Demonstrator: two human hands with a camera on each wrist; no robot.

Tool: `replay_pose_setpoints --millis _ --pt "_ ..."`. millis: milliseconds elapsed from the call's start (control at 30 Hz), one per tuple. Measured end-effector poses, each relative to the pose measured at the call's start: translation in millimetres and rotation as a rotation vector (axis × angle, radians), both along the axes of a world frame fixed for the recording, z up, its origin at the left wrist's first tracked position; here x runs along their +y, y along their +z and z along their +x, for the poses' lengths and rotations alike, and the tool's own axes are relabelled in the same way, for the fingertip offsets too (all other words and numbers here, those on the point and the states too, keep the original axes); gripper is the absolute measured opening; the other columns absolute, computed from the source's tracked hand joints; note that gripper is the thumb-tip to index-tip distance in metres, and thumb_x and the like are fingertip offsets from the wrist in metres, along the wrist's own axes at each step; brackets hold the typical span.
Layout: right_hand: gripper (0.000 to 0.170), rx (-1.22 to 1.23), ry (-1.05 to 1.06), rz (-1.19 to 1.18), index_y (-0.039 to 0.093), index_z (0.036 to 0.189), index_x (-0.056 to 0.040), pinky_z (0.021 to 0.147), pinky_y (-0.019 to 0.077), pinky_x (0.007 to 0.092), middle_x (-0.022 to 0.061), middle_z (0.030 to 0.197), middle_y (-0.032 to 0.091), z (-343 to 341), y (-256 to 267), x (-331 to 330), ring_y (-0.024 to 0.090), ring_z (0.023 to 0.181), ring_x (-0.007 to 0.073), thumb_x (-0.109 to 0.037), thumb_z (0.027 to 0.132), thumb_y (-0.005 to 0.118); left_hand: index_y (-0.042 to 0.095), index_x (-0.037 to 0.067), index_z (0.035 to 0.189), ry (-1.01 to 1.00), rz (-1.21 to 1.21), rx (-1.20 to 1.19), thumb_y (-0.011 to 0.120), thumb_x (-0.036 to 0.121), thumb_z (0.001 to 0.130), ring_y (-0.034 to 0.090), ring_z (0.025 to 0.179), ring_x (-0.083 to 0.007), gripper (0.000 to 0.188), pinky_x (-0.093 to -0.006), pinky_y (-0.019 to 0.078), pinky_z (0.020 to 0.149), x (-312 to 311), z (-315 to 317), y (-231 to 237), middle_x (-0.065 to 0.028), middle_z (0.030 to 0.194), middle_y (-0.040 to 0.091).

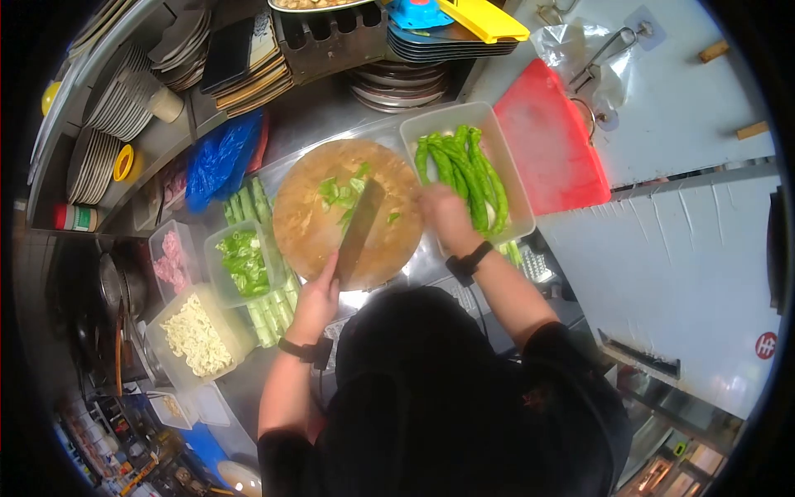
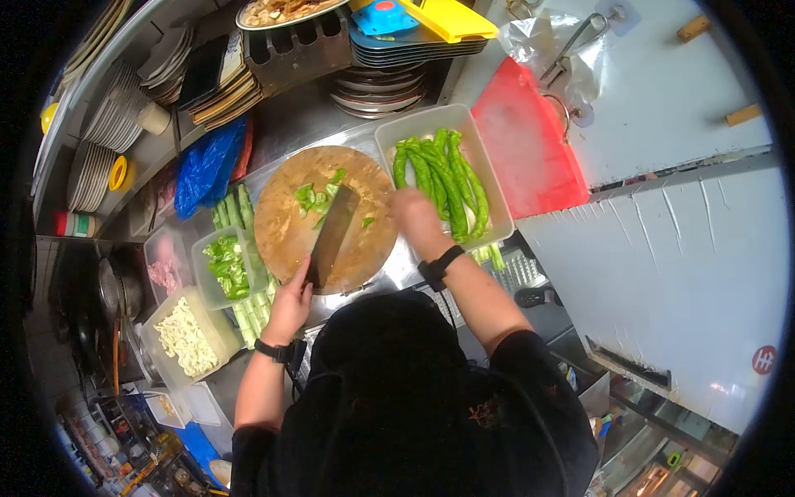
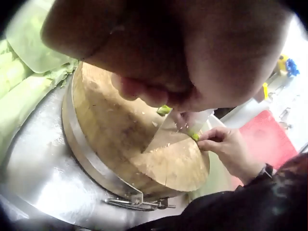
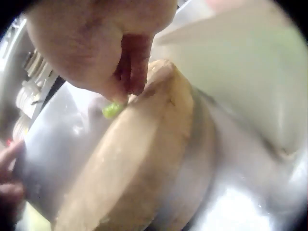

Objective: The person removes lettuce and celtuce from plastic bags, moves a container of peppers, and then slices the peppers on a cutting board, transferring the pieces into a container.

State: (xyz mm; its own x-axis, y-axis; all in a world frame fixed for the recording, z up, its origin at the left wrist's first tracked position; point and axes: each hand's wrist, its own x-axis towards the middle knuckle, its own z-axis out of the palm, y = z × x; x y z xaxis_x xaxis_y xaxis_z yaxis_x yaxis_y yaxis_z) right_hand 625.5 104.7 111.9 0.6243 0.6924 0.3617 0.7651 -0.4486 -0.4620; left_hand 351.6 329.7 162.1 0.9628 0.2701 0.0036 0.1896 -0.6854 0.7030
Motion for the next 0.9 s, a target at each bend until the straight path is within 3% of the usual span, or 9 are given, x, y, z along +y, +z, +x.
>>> replay_pose_setpoints --millis 100,200,300,400,567,633,667,733,900 --pt "0.024 0.014 -0.439 -0.212 0.067 0.102 -0.0013 0.087 0.0563 0.0498 0.0234 0.100 0.070 48.2 3.3 -37.0 0.068 0.097 0.0420 -0.013 0.084 0.077 0.043 0.018 0.162 0.111 -0.278 0.243 0.062 0.004 0.099 0.072 0.107 -0.0435 0.068 -0.0477 0.0574 0.093 -10.1 6.8 27.3 -0.0308 0.119 0.070" --pt "0.045 0.282 -0.495 -0.502 0.063 0.125 0.0037 0.096 0.0547 0.0514 0.0273 0.114 0.072 85.5 -21.9 -60.8 0.068 0.110 0.0454 -0.017 0.088 0.078 0.043 0.017 0.163 0.057 -0.382 0.172 0.064 0.006 0.100 0.072 0.112 -0.0383 0.068 -0.0419 0.0531 0.101 -15.9 16.1 3.9 -0.0291 0.125 0.070" --pt "0.058 0.289 -0.420 -0.363 0.062 0.134 0.0027 0.098 0.0550 0.0499 0.0271 0.117 0.072 95.2 -41.3 -73.5 0.068 0.112 0.0454 -0.018 0.084 0.082 0.043 0.018 0.163 0.100 -0.408 0.345 0.064 0.003 0.099 0.071 0.103 -0.0347 0.069 -0.0396 0.0531 0.098 -23.6 30.6 -1.2 -0.0270 0.123 0.071" --pt "0.059 0.316 -0.508 -0.339 0.064 0.136 -0.0048 0.103 0.0538 0.0492 0.0251 0.124 0.069 93.2 -2.7 -78.8 0.066 0.117 0.0413 -0.020 0.082 0.083 0.042 0.021 0.164 0.212 -0.398 0.278 0.063 0.003 0.099 0.073 0.091 -0.0346 0.070 -0.0399 0.0559 0.089 -19.1 23.5 3.9 -0.0257 0.110 0.073" --pt "0.048 0.323 -0.514 -0.191 0.072 0.122 -0.0012 0.092 0.0564 0.0455 0.0231 0.114 0.071 86.6 94.3 -83.9 0.071 0.106 0.0382 -0.019 0.080 0.086 0.040 0.024 0.165 0.283 -0.249 0.203 0.063 0.003 0.098 0.071 0.077 -0.0377 0.074 -0.0430 0.0566 0.077 -1.0 -0.7 -5.3 -0.0241 0.090 0.072" --pt "0.038 0.405 -0.415 0.170 0.074 0.117 -0.0004 0.081 0.0573 0.0376 0.0141 0.101 0.075 81.0 116.2 -79.9 0.073 0.090 0.0254 -0.019 0.086 0.085 0.039 0.025 0.165 0.300 -0.204 0.182 0.063 0.002 0.098 0.071 0.076 -0.0397 0.075 -0.0451 0.0564 0.075 3.7 -6.4 -6.0 -0.0244 0.086 0.071" --pt "0.038 0.408 -0.409 0.175 0.074 0.117 -0.0004 0.081 0.0573 0.0376 0.0141 0.101 0.075 76.1 120.2 -74.1 0.073 0.090 0.0254 -0.019 0.086 0.085 0.039 0.024 0.165 0.295 -0.131 0.173 0.063 0.002 0.097 0.071 0.078 -0.0413 0.076 -0.0473 0.0562 0.074 3.6 -7.4 -7.7 -0.0258 0.089 0.071" --pt "0.025 0.738 -0.346 0.330 0.073 0.111 0.0004 0.073 0.0555 0.0296 0.0045 0.096 0.075 63.0 123.8 -54.5 0.067 0.082 0.0110 -0.018 0.096 0.081 0.039 0.023 0.165 0.299 -0.053 0.164 0.063 0.001 0.096 0.071 0.080 -0.0429 0.076 -0.0495 0.0560 0.073 2.2 -8.9 -5.4 -0.0272 0.092 0.071" --pt "0.028 0.782 -0.185 0.239 0.073 0.105 0.0017 0.069 0.0557 0.0301 0.0048 0.086 0.076 10.9 92.4 7.3 0.071 0.075 0.0122 -0.023 0.095 0.081 0.040 0.018 0.164 0.183 0.273 0.106 0.061 -0.002 0.089 0.071 0.074 -0.0416 0.081 -0.0518 0.0579 0.066 -3.1 -10.5 8.0 -0.0247 0.096 0.073"
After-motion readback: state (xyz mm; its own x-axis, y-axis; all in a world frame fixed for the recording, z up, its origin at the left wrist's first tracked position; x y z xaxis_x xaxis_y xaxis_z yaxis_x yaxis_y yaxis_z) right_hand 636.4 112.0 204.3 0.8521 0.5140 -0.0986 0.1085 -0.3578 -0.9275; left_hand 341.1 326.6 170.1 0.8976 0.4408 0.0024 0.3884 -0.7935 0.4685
